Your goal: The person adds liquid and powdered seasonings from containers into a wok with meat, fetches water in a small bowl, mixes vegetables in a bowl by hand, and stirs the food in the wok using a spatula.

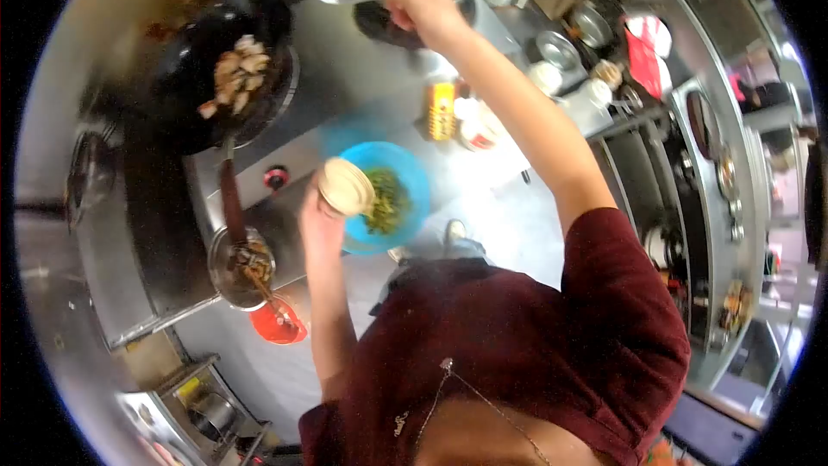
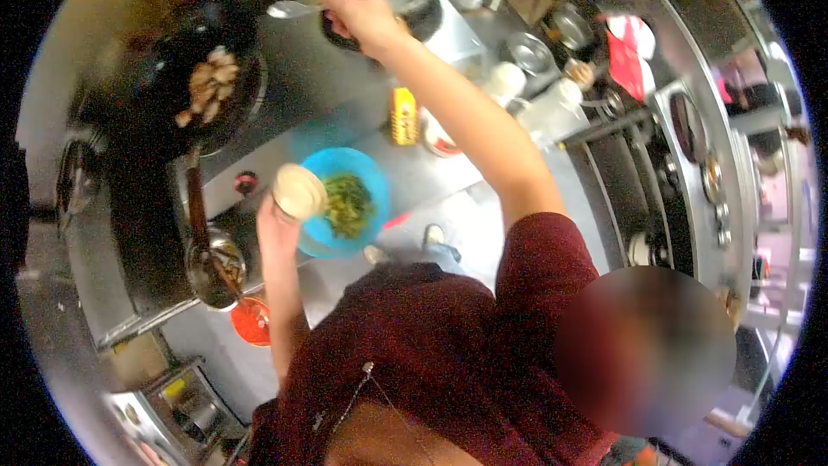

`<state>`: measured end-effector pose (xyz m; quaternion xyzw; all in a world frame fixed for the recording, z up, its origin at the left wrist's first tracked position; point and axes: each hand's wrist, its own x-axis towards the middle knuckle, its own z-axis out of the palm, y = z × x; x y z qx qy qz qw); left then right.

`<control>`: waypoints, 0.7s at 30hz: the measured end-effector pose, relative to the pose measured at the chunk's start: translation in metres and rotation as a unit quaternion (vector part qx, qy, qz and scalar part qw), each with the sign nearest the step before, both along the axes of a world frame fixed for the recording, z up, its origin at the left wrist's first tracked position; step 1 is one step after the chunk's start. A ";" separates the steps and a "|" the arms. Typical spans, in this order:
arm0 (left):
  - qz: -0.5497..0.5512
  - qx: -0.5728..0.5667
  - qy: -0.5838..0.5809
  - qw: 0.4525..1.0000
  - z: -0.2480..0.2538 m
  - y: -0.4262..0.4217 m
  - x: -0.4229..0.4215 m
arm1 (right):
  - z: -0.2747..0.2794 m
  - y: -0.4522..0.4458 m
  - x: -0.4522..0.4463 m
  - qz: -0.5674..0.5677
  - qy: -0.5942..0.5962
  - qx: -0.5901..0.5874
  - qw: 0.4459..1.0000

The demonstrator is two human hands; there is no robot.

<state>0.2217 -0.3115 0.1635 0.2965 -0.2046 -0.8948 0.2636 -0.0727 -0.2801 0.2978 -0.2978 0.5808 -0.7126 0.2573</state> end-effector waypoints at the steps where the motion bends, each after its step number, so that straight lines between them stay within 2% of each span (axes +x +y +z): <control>1: -0.009 -0.018 -0.011 1.000 0.011 0.004 -0.018 | 0.000 0.044 0.003 -0.049 -0.007 0.062 0.997; 3: -0.018 -0.180 -0.038 0.983 0.013 0.015 -0.053 | -0.013 0.124 0.008 -0.164 0.123 0.168 0.964; 4: -0.022 -0.234 -0.023 0.972 0.015 0.022 -0.074 | -0.049 0.159 -0.006 -0.209 0.180 0.222 0.935; 5: -0.053 -0.280 -0.040 0.958 0.034 0.039 -0.094 | -0.054 0.187 0.003 -0.215 0.124 0.210 0.946; 6: -0.077 -0.343 -0.078 0.933 0.035 0.051 -0.117 | -0.080 0.208 0.001 -0.258 0.112 0.227 0.932; 8: -0.118 -0.474 -0.111 0.865 0.030 0.073 -0.166 | -0.137 0.232 -0.004 -0.296 0.197 0.201 0.913; 9: -0.132 -0.542 -0.103 0.823 0.024 0.086 -0.191 | -0.154 0.238 -0.004 -0.264 0.155 0.252 0.918; 10: -0.129 -0.655 -0.123 0.734 0.028 0.103 -0.210 | -0.169 0.240 -0.001 -0.230 0.093 0.273 0.930; 11: -0.158 -0.702 -0.135 0.681 0.024 0.115 -0.229 | -0.181 0.245 0.002 -0.191 0.093 0.294 0.932; 12: -0.144 -0.770 -0.111 0.611 0.015 0.123 -0.245 | -0.159 0.253 0.011 -0.158 0.027 0.308 0.938; 13: -0.126 -0.829 -0.087 0.538 0.002 0.130 -0.260 | -0.166 0.270 0.010 -0.151 0.064 0.298 0.941; 14: -0.130 -0.848 -0.096 0.505 -0.016 0.135 -0.272 | -0.151 0.289 0.009 -0.151 -0.002 0.263 0.953; 15: -0.136 -0.847 -0.107 0.502 -0.018 0.139 -0.279 | -0.132 0.308 0.003 -0.149 -0.070 0.229 0.959; 17: -0.146 -0.846 -0.133 0.496 -0.020 0.148 -0.280 | -0.115 0.365 -0.031 -0.258 -0.024 0.176 0.950; 18: -0.108 -0.872 -0.150 0.454 -0.009 0.152 -0.278 | -0.117 0.398 -0.062 -0.312 -0.022 0.091 0.945; 19: -0.078 -0.889 -0.137 0.430 -0.007 0.151 -0.278 | -0.112 0.423 -0.097 -0.404 0.020 0.088 0.910; 21: -0.143 -0.867 -0.139 0.457 -0.011 0.152 -0.277 | -0.141 0.474 -0.187 -0.482 0.019 0.043 0.875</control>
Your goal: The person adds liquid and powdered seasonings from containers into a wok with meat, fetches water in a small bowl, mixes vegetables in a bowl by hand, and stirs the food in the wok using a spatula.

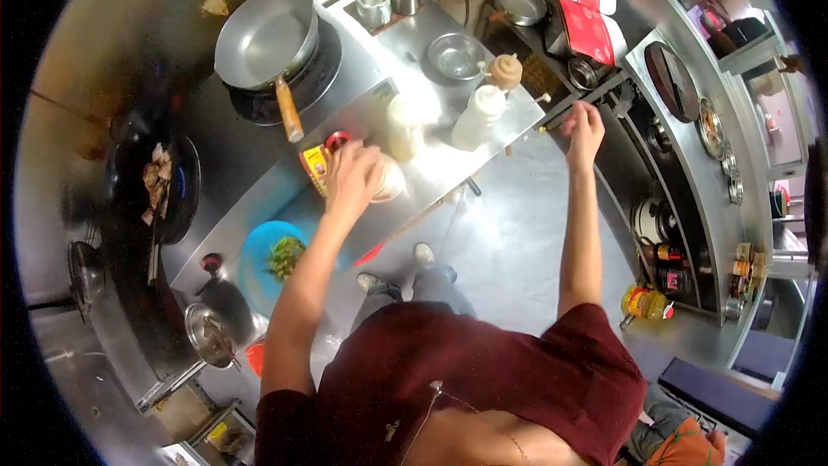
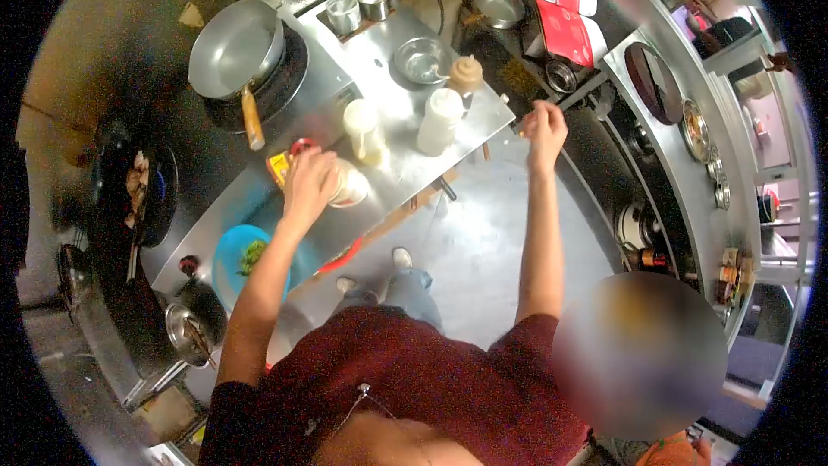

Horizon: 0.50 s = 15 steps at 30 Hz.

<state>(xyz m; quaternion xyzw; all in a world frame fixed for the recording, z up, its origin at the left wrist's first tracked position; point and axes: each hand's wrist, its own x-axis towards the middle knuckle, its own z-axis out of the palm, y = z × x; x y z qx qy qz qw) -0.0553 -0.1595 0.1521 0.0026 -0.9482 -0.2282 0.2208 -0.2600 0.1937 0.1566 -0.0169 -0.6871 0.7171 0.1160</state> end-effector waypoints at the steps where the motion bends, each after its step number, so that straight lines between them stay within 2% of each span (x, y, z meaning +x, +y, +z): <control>1: 0.002 -0.019 -0.017 1.000 0.002 0.006 0.000 | -0.018 0.013 -0.042 0.011 -0.030 -0.014 0.999; 4: 0.012 -0.056 -0.070 0.996 0.007 0.018 -0.005 | -0.065 -0.001 -0.130 0.127 -0.179 0.085 0.972; 6: 0.045 -0.070 -0.089 0.993 0.005 0.027 -0.008 | -0.095 -0.024 -0.168 0.203 -0.229 0.114 0.945; 7: 0.038 -0.115 -0.101 0.987 -0.002 0.028 -0.007 | -0.092 -0.039 -0.174 0.212 -0.229 0.138 0.940; 8: 0.054 -0.129 -0.146 0.979 -0.001 0.033 -0.007 | -0.103 -0.046 -0.183 0.225 -0.146 0.159 0.950; 9: 0.079 -0.143 -0.159 0.974 0.002 0.037 -0.006 | -0.122 -0.045 -0.199 0.222 -0.115 0.087 0.964; 10: 0.077 -0.120 -0.148 0.979 -0.007 0.033 -0.005 | -0.130 -0.047 -0.207 0.209 -0.149 -0.025 0.966; 11: 0.080 -0.077 -0.161 0.981 -0.005 0.031 -0.006 | -0.117 -0.048 -0.202 0.173 -0.184 -0.043 0.967; 12: 0.090 0.020 -0.164 0.982 0.000 0.025 -0.007 | -0.122 -0.035 -0.206 0.205 -0.170 -0.100 0.959; 13: 0.110 -0.023 -0.195 0.974 0.003 0.024 -0.007 | -0.134 -0.012 -0.218 0.198 -0.178 -0.113 0.957; 14: 0.118 -0.057 -0.168 0.977 0.005 0.027 -0.003 | -0.110 -0.005 -0.199 0.156 -0.177 -0.071 0.969; 15: 0.109 -0.031 -0.133 0.985 0.004 0.028 -0.004 | -0.102 0.015 -0.202 0.122 -0.196 -0.064 0.971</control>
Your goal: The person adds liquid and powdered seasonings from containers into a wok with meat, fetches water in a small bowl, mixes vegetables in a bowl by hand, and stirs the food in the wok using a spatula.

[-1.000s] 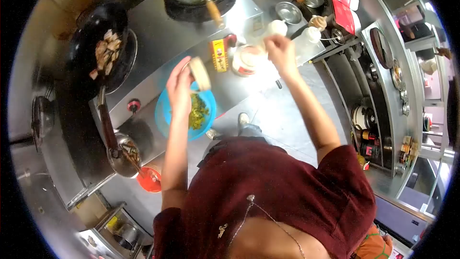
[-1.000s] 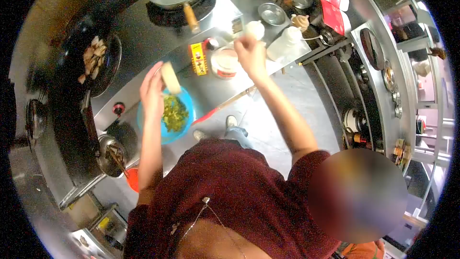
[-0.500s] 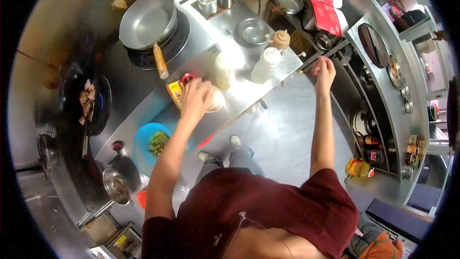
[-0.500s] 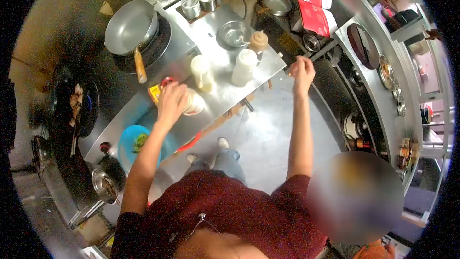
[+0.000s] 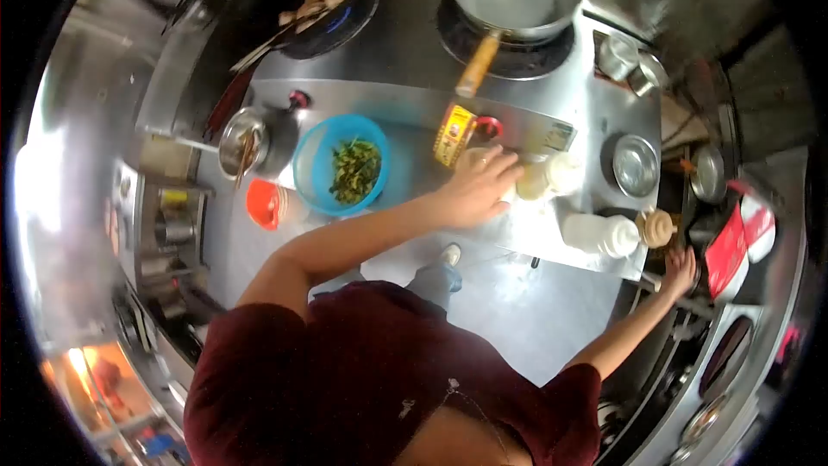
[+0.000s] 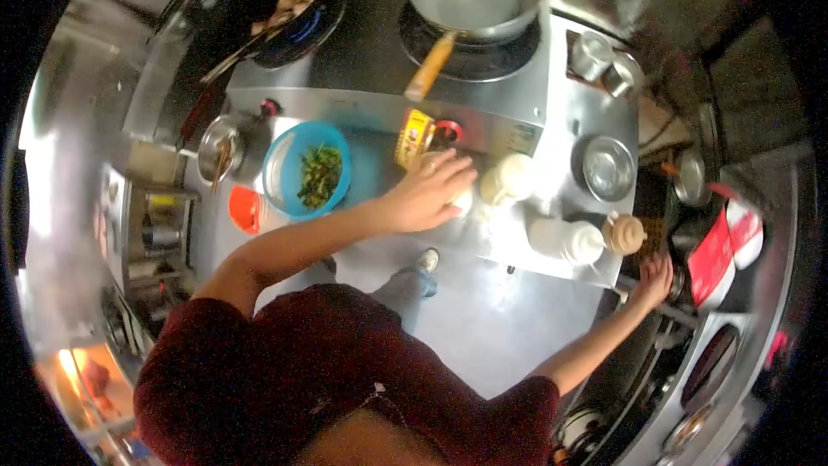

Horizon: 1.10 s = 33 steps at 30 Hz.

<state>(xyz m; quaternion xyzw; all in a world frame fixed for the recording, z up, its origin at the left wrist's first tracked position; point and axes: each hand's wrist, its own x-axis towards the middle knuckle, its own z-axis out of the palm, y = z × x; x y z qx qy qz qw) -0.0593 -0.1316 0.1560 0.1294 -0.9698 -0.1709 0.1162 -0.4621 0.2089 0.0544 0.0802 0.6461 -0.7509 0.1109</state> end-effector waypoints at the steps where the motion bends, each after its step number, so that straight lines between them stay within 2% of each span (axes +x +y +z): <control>1: -0.013 0.025 0.033 0.999 -0.001 -0.003 0.001 | 0.032 -0.001 0.029 -0.026 0.027 0.053 0.998; 3: -0.015 0.119 0.060 0.991 -0.019 -0.025 -0.005 | 0.042 0.047 0.034 0.003 0.091 0.019 0.996; 5: 0.010 0.176 0.053 0.983 -0.014 -0.040 -0.006 | 0.078 0.063 0.060 -0.078 0.095 0.040 0.992; 7: 0.064 0.200 0.006 0.978 -0.015 -0.040 -0.006 | 0.109 0.069 0.094 -0.116 0.186 0.094 0.971; 8: 0.076 0.181 0.011 0.980 -0.015 -0.037 -0.005 | 0.119 0.067 0.113 -0.128 0.227 0.098 0.960; 9: 0.086 0.165 0.018 0.982 -0.016 -0.031 -0.003 | 0.128 0.064 0.135 -0.157 0.288 0.169 0.929; 11: 0.102 0.128 0.031 0.986 -0.016 -0.028 0.000 | 0.150 0.027 0.192 -0.214 0.337 0.227 0.888; 12: 0.054 0.135 0.020 0.989 -0.007 -0.022 0.004 | 0.153 0.011 0.218 -0.228 0.340 0.243 0.879; 13: 0.029 0.087 -0.024 0.996 -0.004 -0.019 0.008 | 0.143 0.004 0.237 -0.212 0.374 0.209 0.878; 14: -0.005 0.037 -0.065 0.997 -0.002 -0.017 0.011 | 0.141 -0.015 0.259 -0.233 0.386 0.284 0.846; 15: -0.045 -0.010 -0.102 0.994 -0.005 -0.011 0.014 | 0.136 -0.034 0.285 -0.223 0.357 0.249 0.872; 16: -0.063 0.032 -0.094 0.993 -0.011 -0.014 0.013 | 0.127 -0.048 0.310 -0.202 0.332 0.294 0.873; 19: -0.073 0.002 -0.113 0.991 -0.006 -0.016 0.011 | 0.106 -0.104 0.384 -0.080 0.242 0.205 0.945; 20: -0.072 -0.022 -0.090 0.993 -0.011 -0.016 0.011 | 0.069 -0.099 0.395 -0.021 0.208 0.174 0.962; 21: -0.083 -0.022 -0.104 0.991 -0.008 -0.016 0.011 | 0.061 -0.110 0.410 0.000 0.163 0.166 0.973; 23: -0.069 -0.018 -0.109 0.992 -0.008 -0.014 0.009 | 0.040 -0.124 0.425 0.059 0.132 0.208 0.967; 24: -0.068 -0.004 -0.092 0.993 -0.010 -0.015 0.010 | 0.042 -0.138 0.428 0.121 0.183 0.290 0.932; 25: -0.067 0.009 -0.078 0.995 -0.011 -0.016 0.011 | 0.010 -0.146 0.427 0.169 0.177 0.245 0.938; 26: -0.066 0.022 -0.064 0.995 -0.013 -0.016 0.010 | 0.007 -0.158 0.422 0.228 0.284 0.329 0.871; 28: -0.091 0.007 -0.061 0.994 -0.013 -0.013 0.008 | 0.010 -0.194 0.406 0.223 0.350 0.290 0.862; 30: -0.116 -0.023 -0.026 0.993 -0.016 -0.010 0.008 | -0.010 -0.213 0.390 0.236 0.346 0.270 0.867; 33: -0.093 -0.041 -0.092 0.991 -0.016 -0.005 0.000 | -0.033 -0.224 0.378 0.229 0.336 0.236 0.883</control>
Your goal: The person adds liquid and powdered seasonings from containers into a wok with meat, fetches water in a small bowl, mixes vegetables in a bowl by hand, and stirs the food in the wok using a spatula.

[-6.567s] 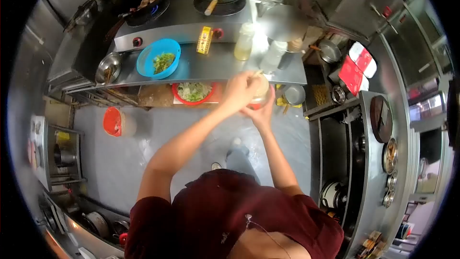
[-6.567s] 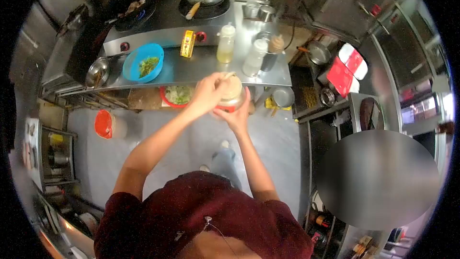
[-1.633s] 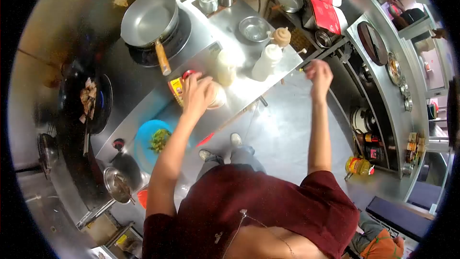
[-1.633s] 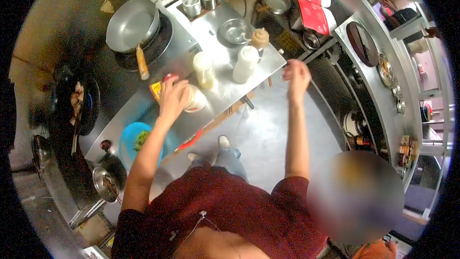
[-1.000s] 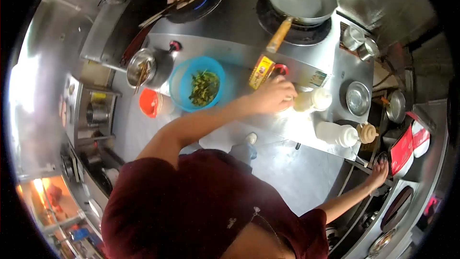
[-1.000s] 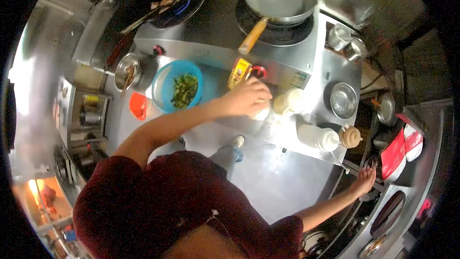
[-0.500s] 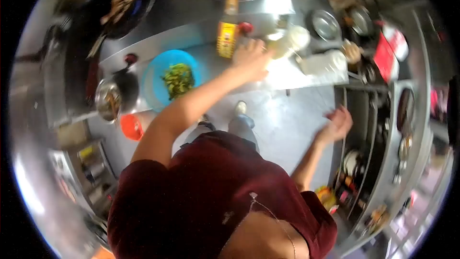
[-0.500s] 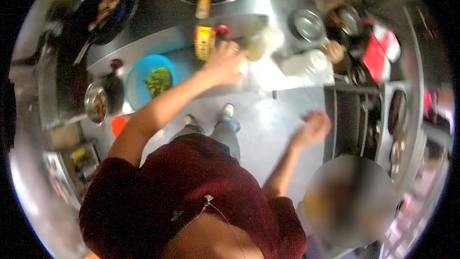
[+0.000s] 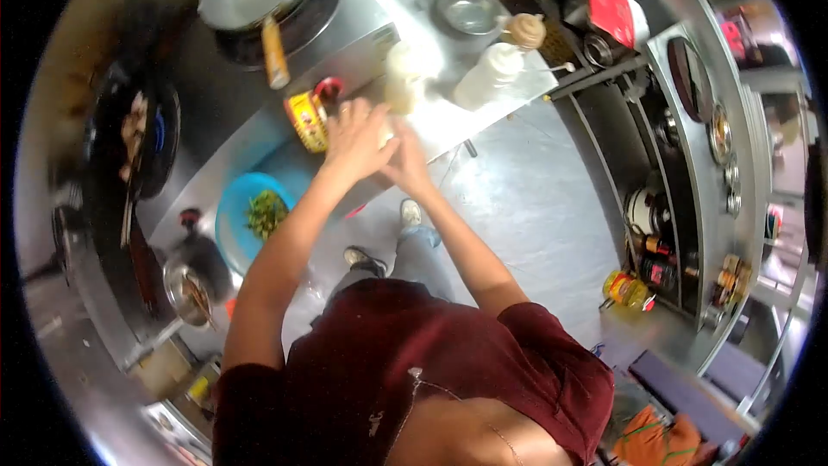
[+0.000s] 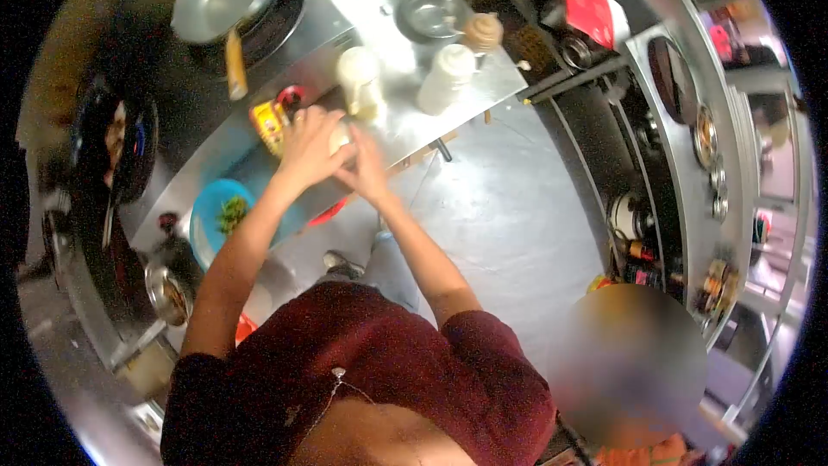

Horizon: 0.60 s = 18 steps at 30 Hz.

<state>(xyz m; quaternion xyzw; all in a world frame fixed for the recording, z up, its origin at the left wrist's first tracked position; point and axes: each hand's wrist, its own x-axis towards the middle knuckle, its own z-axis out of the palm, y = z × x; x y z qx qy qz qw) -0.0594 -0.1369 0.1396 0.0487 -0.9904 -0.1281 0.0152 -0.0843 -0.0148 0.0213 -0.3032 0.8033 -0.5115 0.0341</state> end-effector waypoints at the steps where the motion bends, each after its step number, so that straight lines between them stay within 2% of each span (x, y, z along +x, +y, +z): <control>1: 0.008 -0.008 0.041 0.999 -0.006 0.002 0.001 | -0.005 0.003 0.001 -0.002 -0.012 -0.009 1.000; 2: 0.015 -0.017 0.081 0.996 -0.011 0.004 0.000 | -0.005 0.002 -0.001 -0.009 -0.029 -0.014 0.999; 4: 0.036 -0.028 0.083 0.996 -0.007 0.012 -0.002 | -0.002 0.004 -0.003 -0.016 -0.060 -0.028 0.998; 7: 0.067 -0.019 0.100 0.993 0.000 0.022 -0.017 | 0.004 0.040 -0.016 -0.002 -0.022 -0.026 0.999; 8: 0.061 0.007 0.141 0.988 -0.008 0.022 -0.020 | -0.004 0.061 -0.016 -0.017 -0.006 -0.022 1.000; 9: 0.085 0.006 0.124 0.989 0.007 0.031 -0.025 | -0.019 0.089 -0.017 -0.079 -0.058 -0.025 0.995; 10: 0.115 0.011 0.171 0.978 -0.001 0.035 -0.027 | -0.030 0.119 -0.008 -0.138 -0.114 -0.030 0.983; 12: 0.127 0.044 0.165 0.977 0.004 0.040 -0.036 | -0.020 0.201 0.012 -0.268 -0.239 0.006 0.933; 14: 0.128 0.061 0.171 0.975 0.002 0.043 -0.033 | -0.045 0.283 0.061 -0.359 -0.207 0.179 0.892; 16: 0.118 0.101 0.239 0.959 -0.009 0.036 -0.037 | -0.041 0.339 0.111 -0.419 -0.238 0.218 0.849; 18: 0.125 0.125 0.291 0.940 -0.013 0.032 -0.043 | -0.067 0.384 0.159 -0.453 -0.320 0.160 0.817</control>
